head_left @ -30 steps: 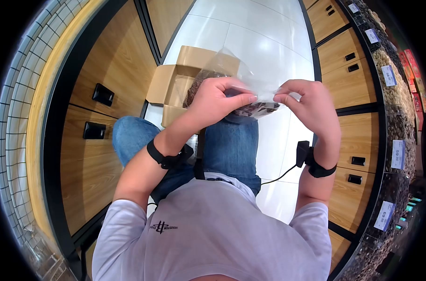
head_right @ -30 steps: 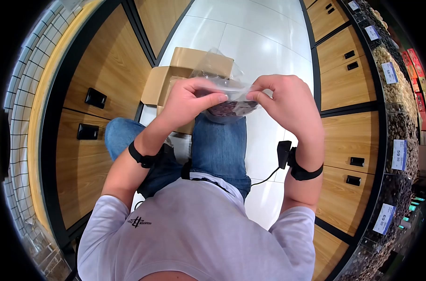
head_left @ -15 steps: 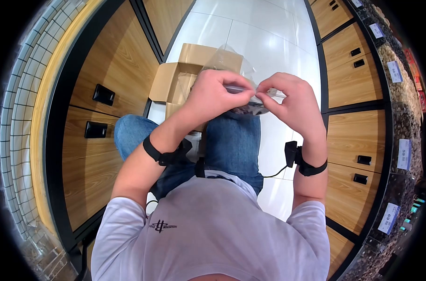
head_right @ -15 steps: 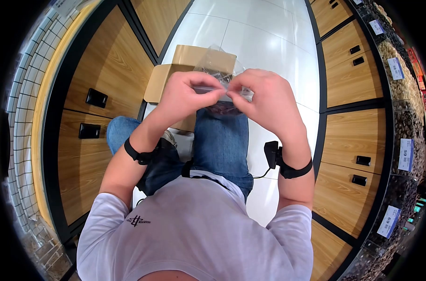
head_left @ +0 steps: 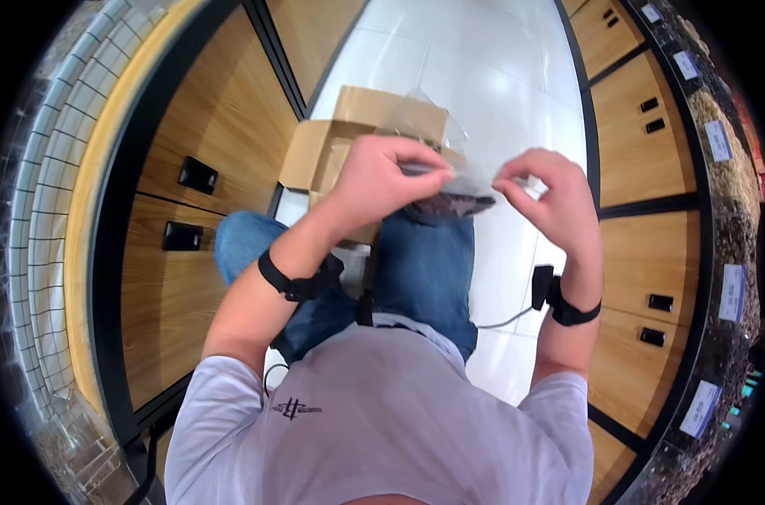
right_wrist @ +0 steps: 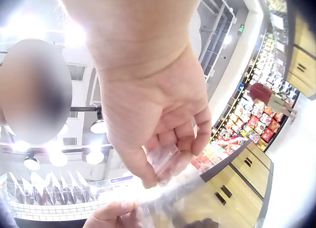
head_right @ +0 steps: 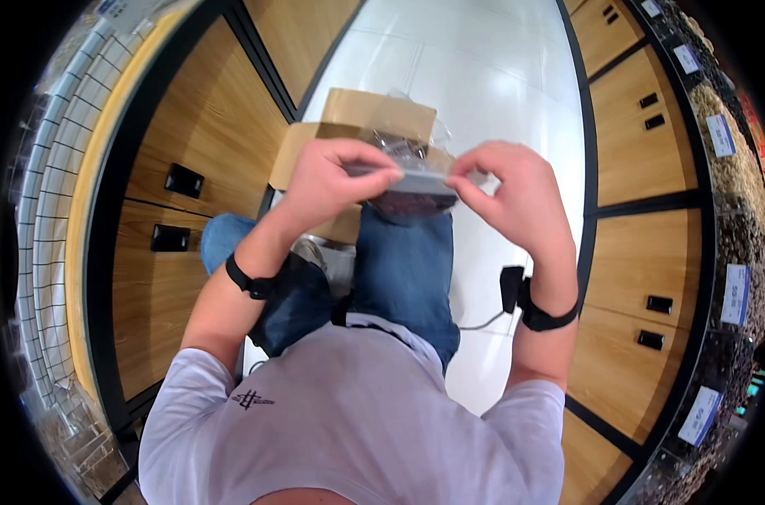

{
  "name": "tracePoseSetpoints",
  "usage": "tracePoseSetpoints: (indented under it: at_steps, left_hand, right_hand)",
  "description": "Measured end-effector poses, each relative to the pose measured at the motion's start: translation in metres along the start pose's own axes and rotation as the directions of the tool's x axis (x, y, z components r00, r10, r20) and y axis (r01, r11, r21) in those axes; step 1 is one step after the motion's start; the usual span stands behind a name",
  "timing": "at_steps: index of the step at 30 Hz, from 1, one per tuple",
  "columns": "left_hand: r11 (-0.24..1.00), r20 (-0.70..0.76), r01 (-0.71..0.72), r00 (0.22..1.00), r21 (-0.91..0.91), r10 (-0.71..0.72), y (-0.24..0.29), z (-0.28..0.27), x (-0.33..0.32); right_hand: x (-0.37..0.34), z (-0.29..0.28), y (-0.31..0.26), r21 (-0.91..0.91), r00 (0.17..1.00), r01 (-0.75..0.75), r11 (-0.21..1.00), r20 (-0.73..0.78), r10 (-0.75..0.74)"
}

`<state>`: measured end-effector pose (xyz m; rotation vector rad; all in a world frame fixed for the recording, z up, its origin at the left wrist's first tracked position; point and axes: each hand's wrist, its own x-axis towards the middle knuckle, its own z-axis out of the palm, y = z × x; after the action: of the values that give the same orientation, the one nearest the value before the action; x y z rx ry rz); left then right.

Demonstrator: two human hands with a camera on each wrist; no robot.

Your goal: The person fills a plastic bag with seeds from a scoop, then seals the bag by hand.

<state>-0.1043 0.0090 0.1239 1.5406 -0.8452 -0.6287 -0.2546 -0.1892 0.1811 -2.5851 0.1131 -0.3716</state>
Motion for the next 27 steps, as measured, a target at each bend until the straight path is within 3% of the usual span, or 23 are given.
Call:
tracePoseSetpoints:
  at_steps: [2, 3, 5, 6, 9, 13, 16, 19, 27]
  left_hand:
    - [0.996, -0.011, -0.044, 0.999, 0.080, 0.045, -0.003, -0.006, 0.000]
    - [1.000, 0.014, 0.001, 1.000, -0.004, -0.001, -0.002, -0.010, -0.001]
    - [0.998, 0.038, -0.063, 0.997, -0.021, 0.063, -0.011, -0.016, 0.000]
    - [0.982, 0.025, -0.163, 0.987, 0.097, 0.161, -0.012, -0.018, 0.000]
    - [0.949, 0.028, -0.215, 0.976, 0.232, 0.214, -0.005, -0.025, -0.004]
    - [0.952, 0.019, -0.133, 0.991, 0.276, 0.133, 0.004, -0.035, -0.009]
    - [0.931, 0.032, -0.104, 0.995, 0.349, 0.099, 0.006, -0.042, -0.013]
    - [0.857, 0.039, -0.143, 0.989, 0.494, 0.143, 0.012, -0.044, -0.015]
    - [0.821, 0.107, -0.197, 0.980, 0.536, 0.165, 0.017, -0.053, -0.013]
  right_hand:
    - [-0.004, 0.002, 0.009, 0.012, 0.999, 0.036, 0.999, -0.039, -0.035]
    - [-0.005, 0.001, 0.010, 0.019, 0.998, 0.028, 0.999, -0.048, -0.027]
    - [-0.006, 0.004, 0.018, 0.066, 0.998, 0.035, 0.997, -0.061, -0.031]
    - [-0.007, 0.007, 0.020, 0.073, 0.996, 0.051, 0.996, -0.073, -0.045]
    - [-0.002, 0.013, 0.019, 0.110, 0.996, 0.026, 0.994, -0.092, -0.016]
    - [0.001, 0.019, 0.024, 0.236, 0.983, -0.043, 0.971, -0.164, 0.084]
    - [0.002, 0.020, 0.026, 0.184, 0.982, -0.035, 0.982, -0.178, 0.068]
    - [0.003, 0.022, 0.022, 0.092, 0.971, -0.025, 0.995, -0.233, 0.046]
    - [-0.003, 0.024, 0.029, 0.189, 0.964, 0.084, 0.978, -0.264, -0.032]
